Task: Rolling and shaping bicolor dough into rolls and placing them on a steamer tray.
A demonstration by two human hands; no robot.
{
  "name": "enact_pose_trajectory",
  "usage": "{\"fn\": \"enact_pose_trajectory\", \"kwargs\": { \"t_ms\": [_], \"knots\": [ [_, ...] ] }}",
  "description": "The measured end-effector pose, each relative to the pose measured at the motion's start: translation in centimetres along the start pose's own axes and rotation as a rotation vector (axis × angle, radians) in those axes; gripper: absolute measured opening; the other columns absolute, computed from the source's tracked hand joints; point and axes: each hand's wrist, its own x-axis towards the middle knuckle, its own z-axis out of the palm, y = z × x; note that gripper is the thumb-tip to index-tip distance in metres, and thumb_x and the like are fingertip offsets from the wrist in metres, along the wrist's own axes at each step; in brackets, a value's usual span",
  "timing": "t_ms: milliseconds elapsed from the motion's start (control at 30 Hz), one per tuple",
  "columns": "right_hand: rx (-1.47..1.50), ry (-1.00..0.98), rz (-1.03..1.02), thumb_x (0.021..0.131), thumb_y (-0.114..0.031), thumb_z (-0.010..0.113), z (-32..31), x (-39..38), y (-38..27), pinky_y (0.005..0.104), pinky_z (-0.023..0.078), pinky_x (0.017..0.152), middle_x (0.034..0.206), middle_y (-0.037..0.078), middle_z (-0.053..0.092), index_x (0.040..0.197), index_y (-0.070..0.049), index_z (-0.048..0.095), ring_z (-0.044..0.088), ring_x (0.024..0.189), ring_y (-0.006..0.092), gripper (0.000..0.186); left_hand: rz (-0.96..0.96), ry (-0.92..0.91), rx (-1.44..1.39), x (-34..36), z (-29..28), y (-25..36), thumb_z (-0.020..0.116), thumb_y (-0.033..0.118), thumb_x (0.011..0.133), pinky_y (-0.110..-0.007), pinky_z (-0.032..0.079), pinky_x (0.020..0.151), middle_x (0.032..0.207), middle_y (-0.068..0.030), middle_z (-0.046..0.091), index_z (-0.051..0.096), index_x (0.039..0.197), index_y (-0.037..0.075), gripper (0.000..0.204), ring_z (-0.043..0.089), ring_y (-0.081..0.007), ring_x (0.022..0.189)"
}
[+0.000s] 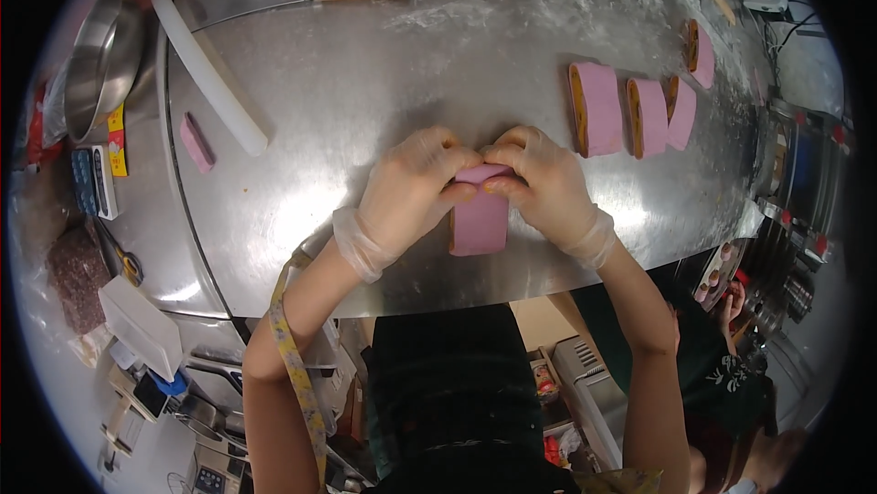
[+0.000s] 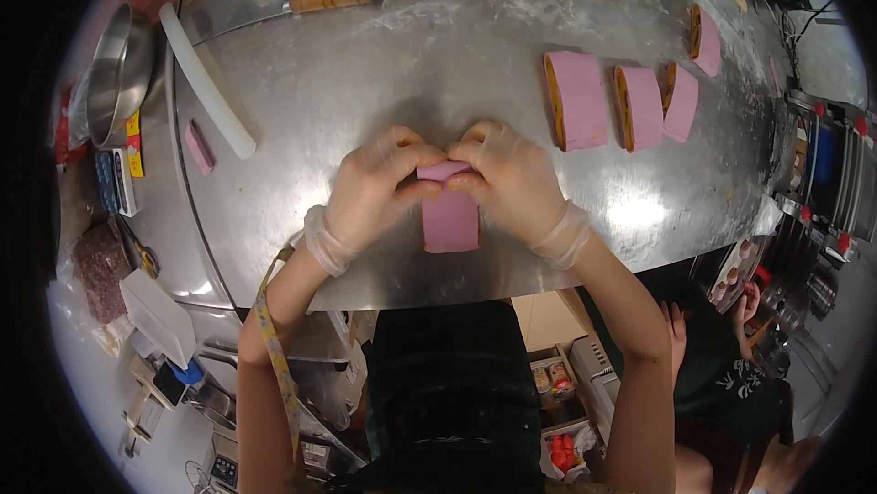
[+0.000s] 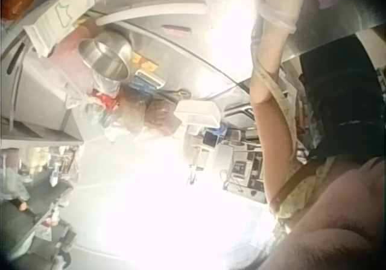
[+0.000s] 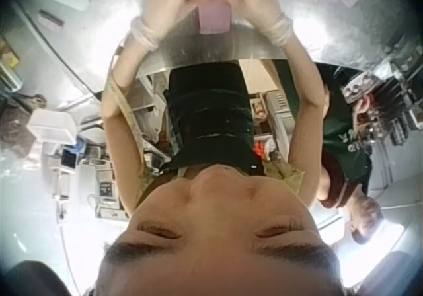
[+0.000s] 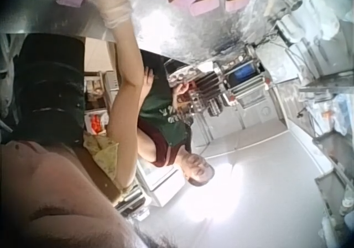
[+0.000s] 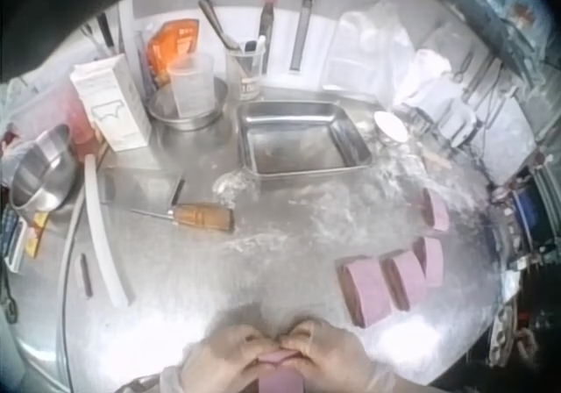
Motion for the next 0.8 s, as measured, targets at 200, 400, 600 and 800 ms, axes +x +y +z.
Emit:
{"fn": "enact_pose_trajectory", "kwargs": {
  "t_ms": [200, 400, 600, 800],
  "knots": [
    [-0.041, 0.096, -0.143, 0.07, -0.012, 0.078, 1.0, -0.5, 0.1, 0.0379, 0.053, 0.071, 0.096, 0.006, 0.064, 0.108, -0.007, 0.063, 0.063, 0.088, 0.0267, 0.041, 0.201, 0.103, 0.093, -1.0, 0.6, -0.3, 0.083, 0.012, 0.068, -0.037, 0.055, 0.07, 0.098, -0.0075, 0.061, 0.065, 0.105, 0.006, 0.042, 0.064, -0.0267, 0.084],
    [-0.357, 0.116, -0.491, 0.077, -0.012, 0.065, 0.5, -1.2, 0.6, 0.0355, 0.052, 0.069, 0.095, 0.008, 0.062, 0.112, 0.0, 0.063, 0.061, 0.088, 0.024, 0.037, -0.259, 0.05, -0.342, -0.8, -0.5, 0.3, 0.082, 0.011, 0.072, -0.034, 0.055, 0.071, 0.1, -0.0107, 0.063, 0.065, 0.121, 0.008, 0.052, 0.065, -0.027, 0.085],
    [-0.365, 0.138, -0.609, 0.08, -0.016, 0.065, -0.1, -1.6, 0.3, 0.0351, 0.052, 0.074, 0.103, 0.01, 0.067, 0.11, 0.0, 0.065, 0.062, 0.089, 0.0248, 0.034, 0.187, -0.181, 0.236, -0.5, -1.0, 0.9, 0.08, 0.014, 0.07, -0.033, 0.055, 0.07, 0.099, -0.0092, 0.062, 0.066, 0.121, 0.004, 0.054, 0.064, -0.0242, 0.083],
    [0.33, -0.157, 0.233, 0.082, -0.022, 0.075, -1.5, -1.6, -0.9, 0.0385, 0.051, 0.078, 0.104, 0.009, 0.067, 0.113, -0.006, 0.067, 0.062, 0.091, 0.0298, 0.036, 0.418, -0.019, 0.465, -1.3, -0.3, 1.1, 0.065, 0.008, 0.072, -0.03, 0.053, 0.071, 0.095, -0.006, 0.056, 0.063, 0.122, -0.003, 0.052, 0.06, -0.0177, 0.083]
  ]
}}
